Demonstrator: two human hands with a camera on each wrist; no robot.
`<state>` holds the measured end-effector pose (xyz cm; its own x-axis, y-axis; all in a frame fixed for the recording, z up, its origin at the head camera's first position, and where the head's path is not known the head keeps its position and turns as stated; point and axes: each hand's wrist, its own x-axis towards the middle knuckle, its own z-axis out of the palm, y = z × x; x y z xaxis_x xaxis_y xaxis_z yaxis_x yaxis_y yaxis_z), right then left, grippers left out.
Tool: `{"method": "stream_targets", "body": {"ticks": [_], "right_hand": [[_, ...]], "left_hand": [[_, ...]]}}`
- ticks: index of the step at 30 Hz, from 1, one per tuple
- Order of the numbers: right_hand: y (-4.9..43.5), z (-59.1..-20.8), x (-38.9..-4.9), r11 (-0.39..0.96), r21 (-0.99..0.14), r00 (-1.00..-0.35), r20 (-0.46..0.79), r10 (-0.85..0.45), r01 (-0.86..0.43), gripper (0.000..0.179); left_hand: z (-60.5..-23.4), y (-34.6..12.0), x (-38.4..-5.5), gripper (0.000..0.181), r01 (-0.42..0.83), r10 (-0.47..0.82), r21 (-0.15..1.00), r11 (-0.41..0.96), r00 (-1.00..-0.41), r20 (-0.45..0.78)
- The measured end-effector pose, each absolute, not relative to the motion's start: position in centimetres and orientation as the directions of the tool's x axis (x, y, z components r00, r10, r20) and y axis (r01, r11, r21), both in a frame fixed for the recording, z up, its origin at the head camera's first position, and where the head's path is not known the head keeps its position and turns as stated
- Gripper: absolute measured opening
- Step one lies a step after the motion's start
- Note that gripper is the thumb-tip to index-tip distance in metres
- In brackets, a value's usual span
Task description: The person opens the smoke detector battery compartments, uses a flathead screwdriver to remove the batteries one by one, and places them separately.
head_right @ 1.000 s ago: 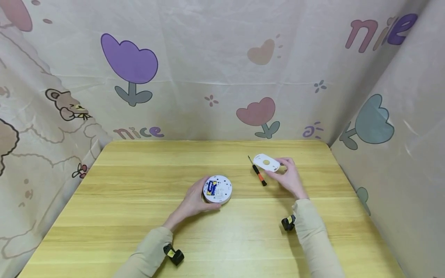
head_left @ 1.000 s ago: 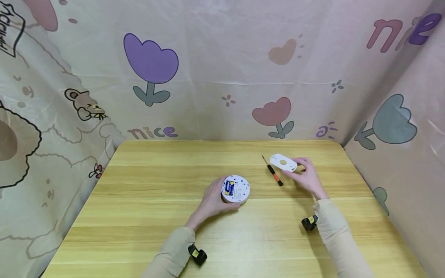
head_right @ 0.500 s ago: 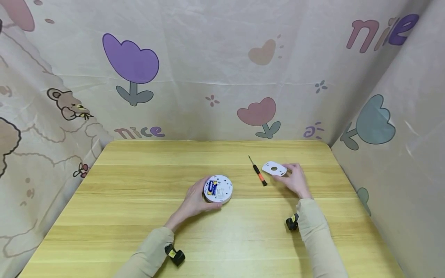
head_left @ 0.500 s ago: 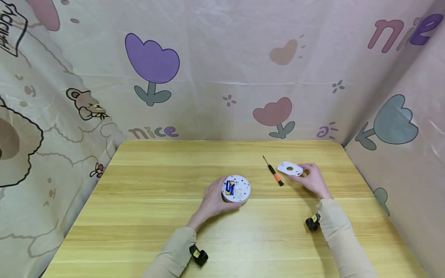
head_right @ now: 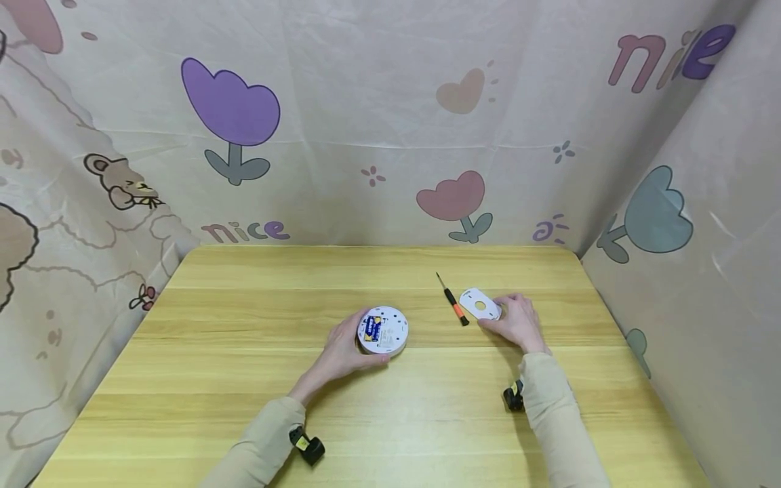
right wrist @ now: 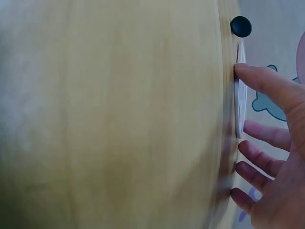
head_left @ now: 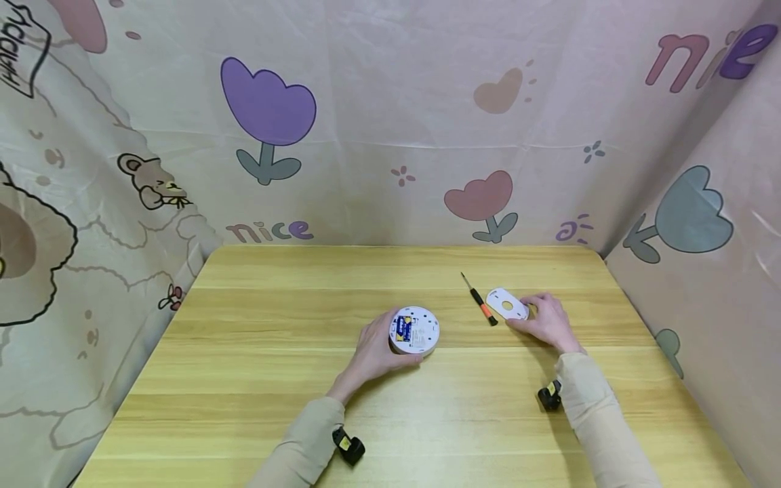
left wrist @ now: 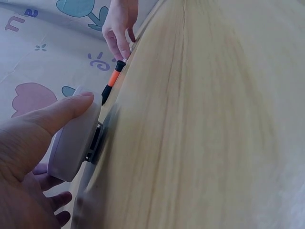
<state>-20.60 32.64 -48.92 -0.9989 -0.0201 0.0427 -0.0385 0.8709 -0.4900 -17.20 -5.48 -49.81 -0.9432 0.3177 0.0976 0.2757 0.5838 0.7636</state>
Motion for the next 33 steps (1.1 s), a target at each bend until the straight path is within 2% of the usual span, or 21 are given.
{"method": "stream_targets", "body": {"ticks": [9,19,27,33], "right_hand": [[32.6,-48.9,-20.6,0.872,-0.488,-0.999,0.04,-0.015,-0.032,0.07],[31.4,-48.4,-20.0,0.845,-0.533,-0.996,0.09,0.003,-0.045,0.084],[28.2,-48.4,-19.1,0.774,-0.621,-0.962,0.266,0.062,-0.122,0.067],[25.9,-48.3,-18.6,0.727,-0.662,-0.946,0.32,0.058,-0.179,0.052]], "left_hand": [[-49.9,-5.5,-17.2,0.109,0.27,0.319,0.767,0.582,-0.944,0.089],[-49.8,-5.6,-17.2,0.109,0.267,0.321,0.773,0.575,-0.943,0.087],[-49.8,-5.6,-17.2,0.11,0.262,0.321,0.783,0.564,-0.943,0.084],[-49.8,-5.6,-17.2,0.112,0.252,0.32,0.798,0.547,-0.944,0.078]]}}
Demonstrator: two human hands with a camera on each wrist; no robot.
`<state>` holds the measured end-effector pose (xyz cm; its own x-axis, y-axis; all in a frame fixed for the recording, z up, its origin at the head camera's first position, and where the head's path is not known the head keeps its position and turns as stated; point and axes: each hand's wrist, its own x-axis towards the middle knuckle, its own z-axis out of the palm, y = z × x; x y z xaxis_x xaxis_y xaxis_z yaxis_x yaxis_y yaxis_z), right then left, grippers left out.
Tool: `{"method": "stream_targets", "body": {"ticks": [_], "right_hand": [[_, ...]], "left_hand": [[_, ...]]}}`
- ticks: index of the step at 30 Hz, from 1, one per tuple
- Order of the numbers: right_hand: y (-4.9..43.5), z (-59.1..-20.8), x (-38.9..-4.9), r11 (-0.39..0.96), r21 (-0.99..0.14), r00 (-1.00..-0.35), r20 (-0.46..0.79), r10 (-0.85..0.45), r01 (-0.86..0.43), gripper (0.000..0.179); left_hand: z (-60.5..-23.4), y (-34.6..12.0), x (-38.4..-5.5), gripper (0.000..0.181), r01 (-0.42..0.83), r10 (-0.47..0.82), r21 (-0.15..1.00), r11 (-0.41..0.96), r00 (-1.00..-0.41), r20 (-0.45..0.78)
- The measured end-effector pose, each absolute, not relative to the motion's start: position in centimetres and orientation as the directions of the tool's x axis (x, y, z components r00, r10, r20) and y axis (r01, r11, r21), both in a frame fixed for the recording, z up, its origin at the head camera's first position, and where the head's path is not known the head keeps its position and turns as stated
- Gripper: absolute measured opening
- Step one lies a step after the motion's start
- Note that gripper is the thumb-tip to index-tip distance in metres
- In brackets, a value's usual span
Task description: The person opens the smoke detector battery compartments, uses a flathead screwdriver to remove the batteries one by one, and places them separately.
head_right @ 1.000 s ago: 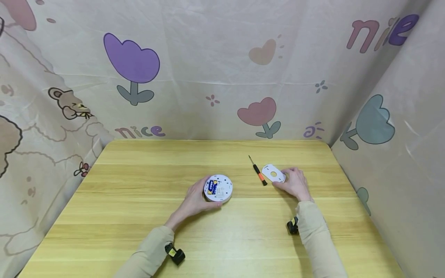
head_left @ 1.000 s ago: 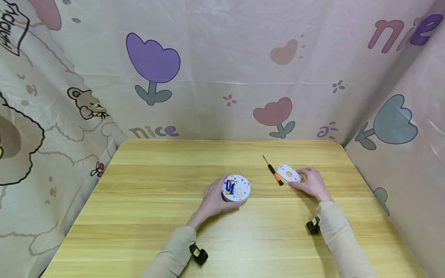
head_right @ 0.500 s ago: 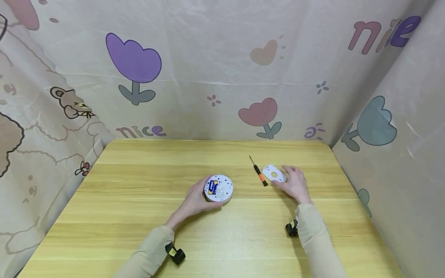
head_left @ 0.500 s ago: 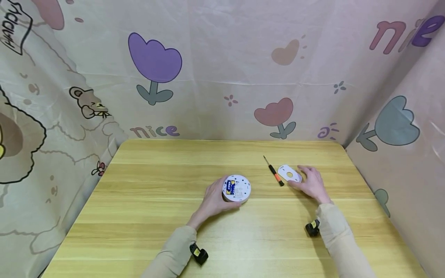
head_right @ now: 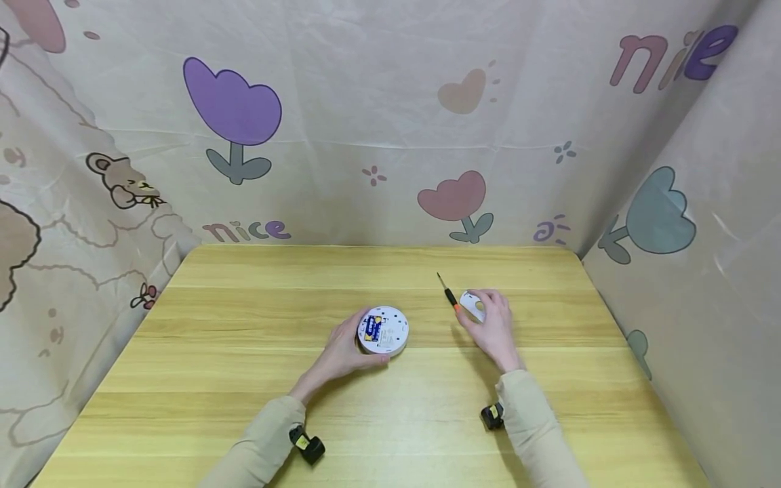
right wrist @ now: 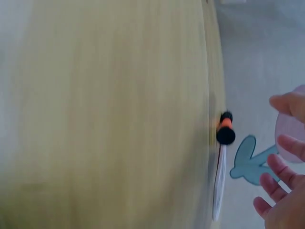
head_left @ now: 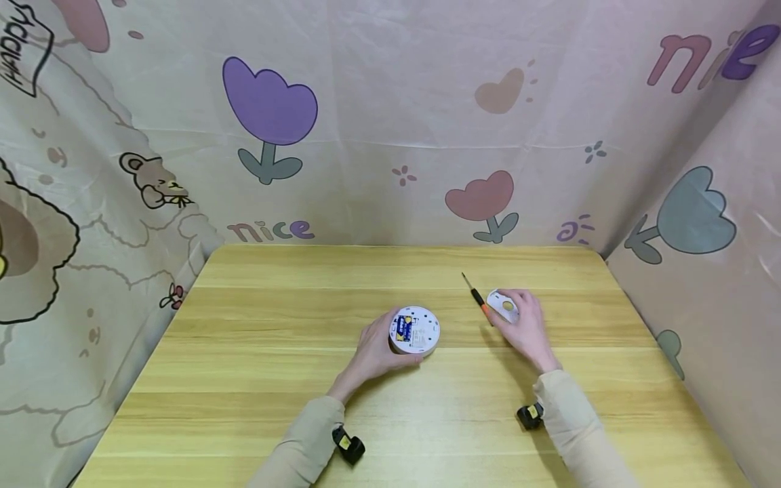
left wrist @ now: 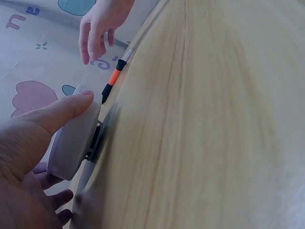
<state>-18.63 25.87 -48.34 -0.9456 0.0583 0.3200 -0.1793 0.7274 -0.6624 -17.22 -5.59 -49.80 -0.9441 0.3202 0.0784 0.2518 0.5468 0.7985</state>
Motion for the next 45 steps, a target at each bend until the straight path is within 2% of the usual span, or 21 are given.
{"method": "stream_targets", "body": {"ticks": [10,16,24,33,40,45], "right_hand": [[24.8,-48.3,-18.5,0.796,-0.582,-0.965,0.264,-0.007,-0.165,0.035],[24.7,-48.3,-18.6,0.822,-0.554,-0.979,0.203,-0.025,-0.136,0.036],[24.8,-48.3,-19.4,0.856,-0.495,-0.969,0.244,-0.029,-0.15,0.035],[24.3,-48.1,-20.5,0.907,-0.403,-0.98,0.193,-0.045,-0.121,0.022],[24.1,-47.8,-21.0,0.912,-0.403,-0.994,0.104,-0.039,-0.078,0.023],[24.1,-48.0,-21.0,0.905,-0.413,-0.991,0.119,-0.064,-0.108,0.024]], "left_hand": [[-49.7,-5.5,-17.1,0.113,0.239,0.309,0.787,0.568,-0.949,0.065],[-49.8,-5.4,-17.2,0.113,0.252,0.306,0.781,0.571,-0.949,0.083],[-49.5,-5.8,-17.2,0.108,0.241,0.365,0.833,0.498,-0.93,0.05],[-49.7,-6.1,-17.2,0.107,0.239,0.392,0.823,0.515,-0.92,0.022],[-49.5,-6.1,-17.1,0.106,0.241,0.388,0.816,0.525,-0.922,0.022],[-49.6,-5.9,-17.1,0.107,0.244,0.383,0.806,0.54,-0.924,0.024]]}}
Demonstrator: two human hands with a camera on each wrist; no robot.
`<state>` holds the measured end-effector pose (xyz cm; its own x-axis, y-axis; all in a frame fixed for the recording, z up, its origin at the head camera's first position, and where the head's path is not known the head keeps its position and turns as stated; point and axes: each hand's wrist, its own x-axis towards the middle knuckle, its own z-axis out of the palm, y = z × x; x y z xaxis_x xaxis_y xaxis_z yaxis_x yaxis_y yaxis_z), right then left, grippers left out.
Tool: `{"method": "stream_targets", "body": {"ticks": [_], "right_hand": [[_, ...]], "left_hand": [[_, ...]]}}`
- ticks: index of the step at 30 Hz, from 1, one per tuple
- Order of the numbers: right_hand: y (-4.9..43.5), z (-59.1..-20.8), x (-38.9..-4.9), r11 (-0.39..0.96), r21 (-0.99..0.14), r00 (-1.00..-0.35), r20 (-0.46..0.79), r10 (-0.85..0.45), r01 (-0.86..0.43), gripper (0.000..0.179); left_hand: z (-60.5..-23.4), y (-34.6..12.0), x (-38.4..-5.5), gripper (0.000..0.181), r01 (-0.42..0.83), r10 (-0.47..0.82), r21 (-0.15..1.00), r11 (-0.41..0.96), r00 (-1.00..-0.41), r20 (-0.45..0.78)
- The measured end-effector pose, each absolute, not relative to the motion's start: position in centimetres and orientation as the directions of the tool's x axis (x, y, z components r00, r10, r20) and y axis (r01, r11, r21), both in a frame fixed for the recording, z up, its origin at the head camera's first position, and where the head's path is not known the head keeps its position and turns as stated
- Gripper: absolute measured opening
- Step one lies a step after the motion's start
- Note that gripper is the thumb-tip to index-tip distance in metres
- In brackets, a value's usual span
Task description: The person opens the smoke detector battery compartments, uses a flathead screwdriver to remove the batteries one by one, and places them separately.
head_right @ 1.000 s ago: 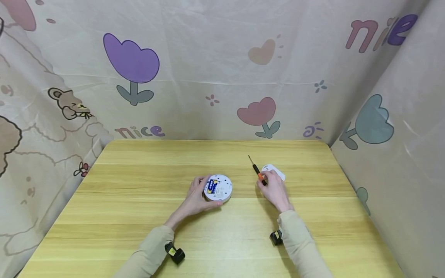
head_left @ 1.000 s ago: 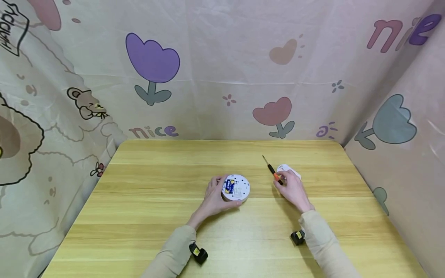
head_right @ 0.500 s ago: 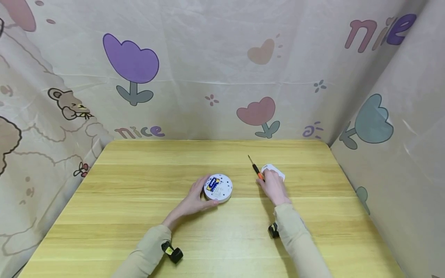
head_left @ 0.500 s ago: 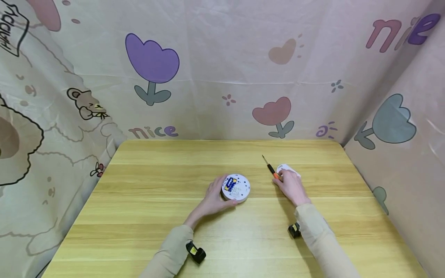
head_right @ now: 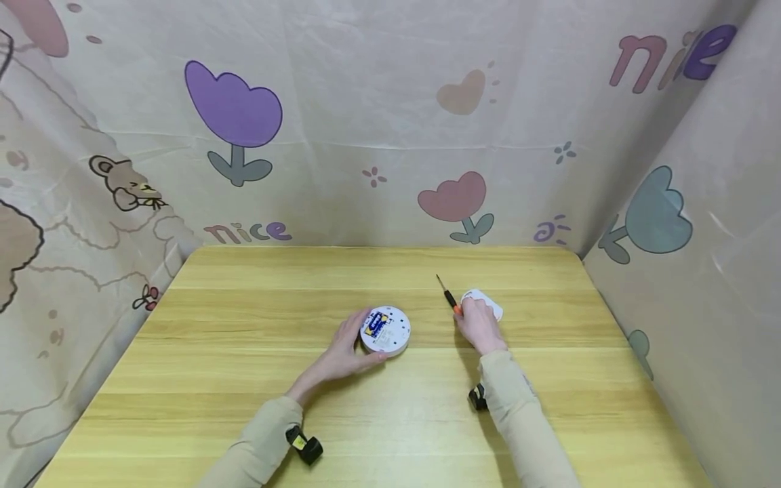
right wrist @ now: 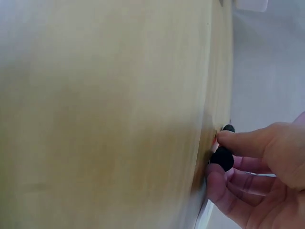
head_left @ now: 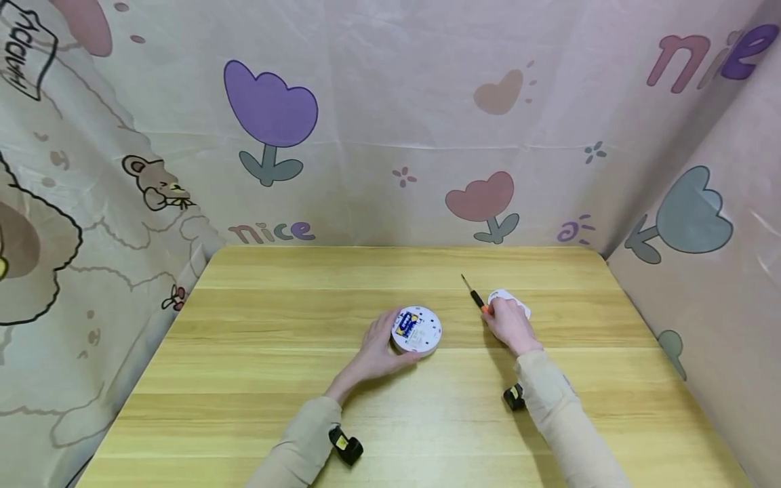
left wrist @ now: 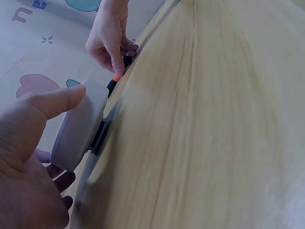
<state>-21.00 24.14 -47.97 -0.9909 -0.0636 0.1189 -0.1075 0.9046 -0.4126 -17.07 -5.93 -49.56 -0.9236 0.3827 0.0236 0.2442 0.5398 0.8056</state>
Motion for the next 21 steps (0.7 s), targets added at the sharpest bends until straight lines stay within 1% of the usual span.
{"method": "stream_targets", "body": {"ticks": [3,7,12,16,21], "right_hand": [[24.3,-48.1,-20.6,0.877,-0.466,-0.991,0.117,-0.071,-0.118,0.021],[24.4,-48.1,-20.1,0.809,-0.578,-0.995,0.076,-0.072,-0.103,0.012],[24.4,-47.8,-19.5,0.725,-0.682,-0.995,0.056,-0.086,-0.101,0.01],[24.5,-47.5,-18.8,0.636,-0.76,-0.99,0.081,-0.113,-0.135,0.013],[24.7,-47.4,-18.2,0.465,-0.877,-0.992,0.097,-0.082,-0.124,0.02]], "left_hand": [[-49.7,-5.7,-17.1,0.109,0.246,0.378,0.804,0.542,-0.926,0.028],[-49.7,-5.4,-17.1,0.112,0.237,0.362,0.809,0.538,-0.932,0.033],[-49.8,-5.1,-17.1,0.112,0.218,0.328,0.819,0.531,-0.944,0.039],[-49.9,-4.9,-17.1,0.113,0.196,0.297,0.815,0.545,-0.954,0.031],[-49.8,-4.6,-17.0,0.113,0.174,0.269,0.819,0.548,-0.963,0.025]]}}
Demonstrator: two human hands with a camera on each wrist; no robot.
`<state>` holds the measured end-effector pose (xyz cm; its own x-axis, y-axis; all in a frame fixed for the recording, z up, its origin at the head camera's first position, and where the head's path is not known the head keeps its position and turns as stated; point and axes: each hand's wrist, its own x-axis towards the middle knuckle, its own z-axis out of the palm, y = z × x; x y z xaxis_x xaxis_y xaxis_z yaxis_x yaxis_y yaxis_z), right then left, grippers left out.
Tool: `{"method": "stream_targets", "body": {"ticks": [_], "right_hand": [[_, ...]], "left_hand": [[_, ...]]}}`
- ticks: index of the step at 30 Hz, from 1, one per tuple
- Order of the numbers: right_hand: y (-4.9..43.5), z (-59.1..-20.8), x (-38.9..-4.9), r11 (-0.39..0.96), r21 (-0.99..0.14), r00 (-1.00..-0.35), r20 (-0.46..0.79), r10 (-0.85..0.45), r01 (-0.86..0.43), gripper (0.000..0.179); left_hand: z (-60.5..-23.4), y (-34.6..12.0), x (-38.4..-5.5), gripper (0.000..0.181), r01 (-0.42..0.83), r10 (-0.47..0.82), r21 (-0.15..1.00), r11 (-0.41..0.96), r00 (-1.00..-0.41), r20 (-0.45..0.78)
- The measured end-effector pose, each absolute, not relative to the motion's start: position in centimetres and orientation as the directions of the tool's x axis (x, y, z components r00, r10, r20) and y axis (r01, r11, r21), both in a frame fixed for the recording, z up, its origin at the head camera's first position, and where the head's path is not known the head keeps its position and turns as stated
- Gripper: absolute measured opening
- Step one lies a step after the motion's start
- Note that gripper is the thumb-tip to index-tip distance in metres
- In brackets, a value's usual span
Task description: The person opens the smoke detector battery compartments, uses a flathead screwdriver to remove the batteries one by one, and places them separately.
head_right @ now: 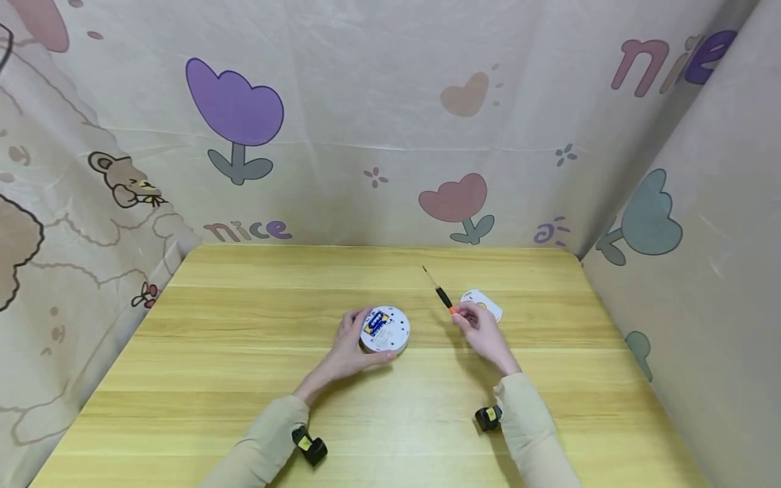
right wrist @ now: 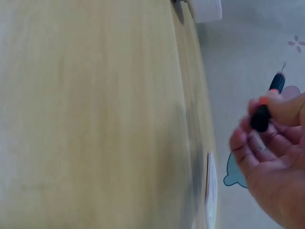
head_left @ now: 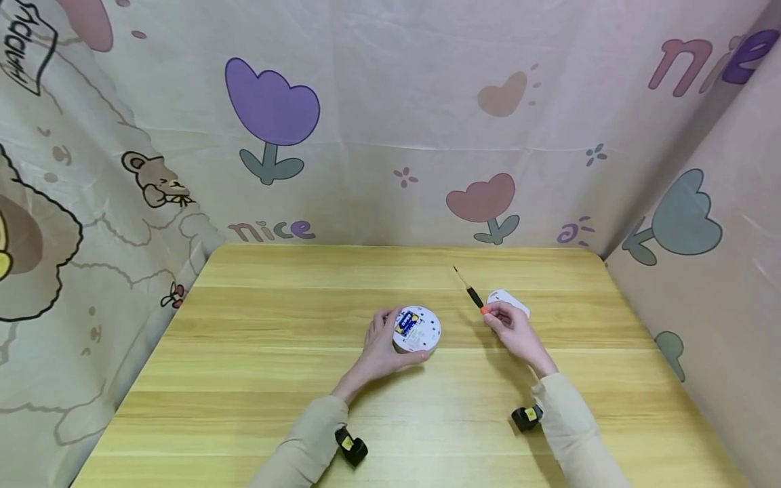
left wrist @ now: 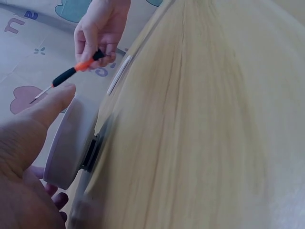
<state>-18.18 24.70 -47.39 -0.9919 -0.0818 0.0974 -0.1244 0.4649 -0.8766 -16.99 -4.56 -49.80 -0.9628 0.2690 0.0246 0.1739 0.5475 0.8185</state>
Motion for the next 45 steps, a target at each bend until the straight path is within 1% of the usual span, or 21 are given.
{"method": "stream_targets", "body": {"ticks": [5,9,12,14,16,18,21,27,32,35,39,42,45], "right_hand": [[24.7,-47.5,-18.1,0.262,-0.956,-0.989,0.146,0.026,-0.135,0.024],[24.7,-47.5,-18.2,0.129,-0.98,-0.977,0.169,0.129,-0.152,0.025],[24.5,-47.4,-18.0,0.031,-0.985,-0.967,0.174,0.184,-0.171,0.015],[24.3,-47.2,-17.9,-0.038,-0.982,-0.966,0.175,0.189,-0.186,0.008],[24.1,-47.2,-17.7,-0.117,-0.974,-0.969,0.173,0.178,-0.195,0.005],[23.9,-47.1,-17.7,-0.185,-0.961,-0.973,0.176,0.152,-0.203,0.007],[23.7,-47.0,-17.7,-0.246,-0.945,-0.974,0.189,0.127,-0.216,0.012],[23.6,-46.1,-17.8,-0.212,-0.932,-0.951,0.263,0.16,-0.293,0.011],[23.6,-45.2,-18.0,-0.122,-0.941,-0.949,0.309,0.066,-0.315,0.009],[23.5,-45.1,-18.1,-0.065,-0.943,-0.946,0.325,0.022,-0.325,0.015],[23.3,-45.1,-18.3,-0.022,-0.942,-0.942,0.334,-0.02,-0.334,0.03],[23.1,-45.1,-18.4,0.007,-0.939,-0.938,0.345,-0.031,-0.345,0.03],[22.8,-45.0,-18.5,0.051,-0.934,-0.936,0.352,-0.024,-0.353,0.029]], "left_hand": [[-50.0,-4.1,-17.1,0.109,0.168,0.245,0.82,0.547,-0.969,0.035],[-50.2,-4.0,-17.2,0.107,0.172,0.242,0.83,0.531,-0.969,0.045],[-50.3,-4.2,-17.3,0.107,0.178,0.257,0.852,0.493,-0.965,0.052],[-50.3,-4.4,-17.3,0.107,0.182,0.276,0.872,0.455,-0.959,0.056],[-50.4,-4.7,-17.5,0.106,0.179,0.302,0.9,0.398,-0.952,0.055],[-50.5,-5.0,-17.6,0.105,0.164,0.331,0.926,0.339,-0.943,0.046],[-50.6,-5.3,-17.8,0.106,0.131,0.369,0.955,0.266,-0.929,0.024],[-50.6,-5.6,-18.2,0.105,0.066,0.399,0.969,0.237,-0.916,-0.035],[-50.4,-5.8,-18.3,0.103,0.005,0.386,0.973,0.231,-0.918,-0.087],[-50.4,-5.8,-18.4,0.103,-0.006,0.389,0.973,0.229,-0.916,-0.097],[-50.2,-5.9,-18.4,0.1,-0.027,0.394,0.975,0.219,-0.912,-0.114],[-50.1,-6.0,-18.4,0.092,-0.043,0.386,0.975,0.217,-0.914,-0.126],[-50.1,-5.8,-18.5,0.076,-0.048,0.355,0.974,0.221,-0.926,-0.127]]}}
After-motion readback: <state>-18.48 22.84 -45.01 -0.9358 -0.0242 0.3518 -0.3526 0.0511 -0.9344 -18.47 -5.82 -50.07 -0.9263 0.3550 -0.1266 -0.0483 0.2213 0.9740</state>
